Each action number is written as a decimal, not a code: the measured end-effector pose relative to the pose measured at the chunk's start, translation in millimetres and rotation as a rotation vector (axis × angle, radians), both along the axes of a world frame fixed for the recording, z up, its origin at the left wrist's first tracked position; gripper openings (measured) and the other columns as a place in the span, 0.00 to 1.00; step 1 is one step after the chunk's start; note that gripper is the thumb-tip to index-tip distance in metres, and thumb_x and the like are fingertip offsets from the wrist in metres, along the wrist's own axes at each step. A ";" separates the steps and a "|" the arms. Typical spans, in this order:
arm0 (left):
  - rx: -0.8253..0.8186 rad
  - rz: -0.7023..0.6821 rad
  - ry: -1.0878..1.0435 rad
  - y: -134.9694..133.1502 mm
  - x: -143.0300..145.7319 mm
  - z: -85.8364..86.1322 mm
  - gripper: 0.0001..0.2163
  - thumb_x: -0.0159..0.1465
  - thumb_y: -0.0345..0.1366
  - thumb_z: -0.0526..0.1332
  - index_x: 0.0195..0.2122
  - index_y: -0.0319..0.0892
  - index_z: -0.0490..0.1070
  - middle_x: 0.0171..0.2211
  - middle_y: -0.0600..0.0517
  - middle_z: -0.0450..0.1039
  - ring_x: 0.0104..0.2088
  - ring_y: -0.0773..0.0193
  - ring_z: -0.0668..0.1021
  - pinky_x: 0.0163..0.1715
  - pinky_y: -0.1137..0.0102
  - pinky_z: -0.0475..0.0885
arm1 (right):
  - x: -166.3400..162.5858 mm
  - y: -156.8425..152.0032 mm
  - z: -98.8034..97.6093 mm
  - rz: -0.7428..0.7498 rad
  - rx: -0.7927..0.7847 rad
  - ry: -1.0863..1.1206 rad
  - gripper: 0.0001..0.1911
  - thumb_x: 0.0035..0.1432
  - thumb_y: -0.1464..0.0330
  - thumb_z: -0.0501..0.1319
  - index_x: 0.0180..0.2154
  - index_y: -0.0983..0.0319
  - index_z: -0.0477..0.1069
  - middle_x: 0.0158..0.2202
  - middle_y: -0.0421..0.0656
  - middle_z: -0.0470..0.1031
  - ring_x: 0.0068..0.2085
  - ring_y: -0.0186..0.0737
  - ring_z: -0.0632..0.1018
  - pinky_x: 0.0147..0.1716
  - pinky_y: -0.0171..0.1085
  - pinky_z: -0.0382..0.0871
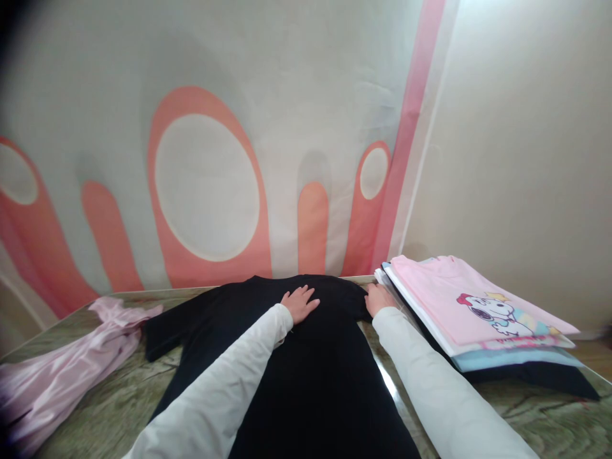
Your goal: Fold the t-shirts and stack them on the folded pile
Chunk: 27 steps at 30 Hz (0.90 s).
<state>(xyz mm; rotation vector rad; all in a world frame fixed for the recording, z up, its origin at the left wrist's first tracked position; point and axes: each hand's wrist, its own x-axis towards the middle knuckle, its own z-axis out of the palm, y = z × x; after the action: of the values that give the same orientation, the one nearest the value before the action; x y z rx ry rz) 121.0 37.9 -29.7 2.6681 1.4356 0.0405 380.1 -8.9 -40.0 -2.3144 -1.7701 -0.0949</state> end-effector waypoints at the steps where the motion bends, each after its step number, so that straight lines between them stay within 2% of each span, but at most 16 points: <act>1: 0.054 -0.010 -0.032 -3.4 4.2 -5.9 0.30 0.61 0.56 0.34 0.60 0.47 0.48 0.62 0.49 0.44 0.60 0.55 0.50 0.54 0.49 0.46 | -0.5 -1.4 2.5 0.005 0.002 -0.003 0.11 0.54 0.67 0.55 0.38 0.64 0.69 0.40 0.50 0.70 0.41 0.43 0.72 0.41 0.38 0.62; 4: 0.188 -0.035 -0.090 -10.1 6.4 -18.5 0.30 0.61 0.56 0.35 0.59 0.47 0.50 0.61 0.49 0.46 0.60 0.54 0.50 0.55 0.49 0.44 | -5.1 -8.1 15.6 0.011 0.112 -0.058 0.10 0.56 0.69 0.52 0.37 0.63 0.69 0.42 0.49 0.68 0.40 0.42 0.72 0.40 0.36 0.62; 6: 0.211 -0.055 -0.094 -11.9 3.9 -21.6 0.29 0.61 0.56 0.35 0.59 0.47 0.51 0.61 0.49 0.47 0.60 0.55 0.51 0.55 0.50 0.45 | -10.4 -13.7 27.3 0.004 0.233 -0.135 0.12 0.57 0.71 0.49 0.39 0.64 0.68 0.42 0.51 0.67 0.40 0.42 0.71 0.40 0.37 0.62; 8: 0.217 -0.086 -0.094 -12.4 1.7 -21.7 0.28 0.62 0.55 0.36 0.58 0.47 0.52 0.61 0.49 0.48 0.60 0.56 0.52 0.55 0.52 0.45 | -15.8 -19.0 37.5 -0.005 0.286 -0.213 0.13 0.57 0.73 0.48 0.40 0.65 0.68 0.40 0.52 0.67 0.41 0.44 0.70 0.39 0.38 0.62; 11: 0.221 -0.130 -0.093 -13.1 0.4 -20.1 0.27 0.62 0.54 0.37 0.58 0.47 0.51 0.61 0.50 0.49 0.60 0.58 0.53 0.56 0.53 0.47 | -21.4 -23.8 43.3 -0.040 0.216 -0.277 0.15 0.57 0.75 0.46 0.38 0.67 0.70 0.39 0.55 0.67 0.40 0.48 0.70 0.36 0.42 0.62; 14: 0.227 -0.162 -0.095 -14.3 0.0 -19.0 0.27 0.62 0.54 0.38 0.58 0.47 0.52 0.60 0.50 0.49 0.59 0.59 0.54 0.56 0.54 0.48 | -25.0 -23.1 38.4 -0.035 0.104 -0.257 0.14 0.56 0.74 0.49 0.37 0.67 0.72 0.39 0.57 0.67 0.40 0.51 0.71 0.36 0.44 0.63; 16: 0.226 -0.178 -0.094 -15.2 -0.4 -18.4 0.27 0.62 0.54 0.38 0.58 0.47 0.52 0.60 0.50 0.49 0.59 0.59 0.54 0.56 0.55 0.49 | -28.6 -20.6 33.2 0.070 0.083 -0.204 0.12 0.55 0.72 0.52 0.38 0.66 0.72 0.40 0.55 0.68 0.43 0.51 0.70 0.40 0.45 0.62; 19: 0.215 -0.181 -0.093 -16.1 -1.2 -17.4 0.27 0.62 0.54 0.38 0.58 0.48 0.52 0.60 0.51 0.50 0.59 0.59 0.54 0.56 0.56 0.49 | -36.9 -16.6 26.2 0.321 0.084 -0.056 0.13 0.55 0.67 0.54 0.41 0.64 0.71 0.40 0.51 0.69 0.44 0.45 0.70 0.46 0.41 0.60; 22: 0.215 -0.154 -0.096 -16.3 -1.4 -16.5 0.28 0.61 0.55 0.38 0.58 0.49 0.52 0.60 0.51 0.49 0.59 0.57 0.54 0.55 0.55 0.48 | -42.2 -15.1 21.0 0.517 -0.010 0.074 0.16 0.53 0.63 0.56 0.42 0.62 0.70 0.42 0.48 0.68 0.43 0.42 0.71 0.46 0.38 0.61; 24: 0.212 -0.131 -0.091 -16.2 -1.5 -16.0 0.29 0.60 0.57 0.38 0.58 0.50 0.52 0.61 0.52 0.49 0.59 0.55 0.53 0.55 0.54 0.48 | -40.8 -15.7 19.3 0.541 -0.102 0.095 0.18 0.49 0.63 0.59 0.43 0.62 0.69 0.43 0.47 0.68 0.42 0.43 0.71 0.44 0.38 0.62; 27: 0.201 -0.113 -0.081 -16.3 -1.8 -15.4 0.30 0.60 0.58 0.37 0.59 0.50 0.51 0.61 0.52 0.49 0.59 0.54 0.53 0.55 0.54 0.48 | -34.4 -18.8 21.2 0.478 -0.194 0.063 0.19 0.43 0.66 0.62 0.41 0.62 0.70 0.41 0.47 0.68 0.41 0.44 0.72 0.43 0.38 0.63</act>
<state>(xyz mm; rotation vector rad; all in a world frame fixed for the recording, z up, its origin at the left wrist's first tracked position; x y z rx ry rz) 119.2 21.6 -45.1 2.8644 1.3197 0.2957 345.6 -27.8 -18.8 -1.9124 -2.3274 0.2359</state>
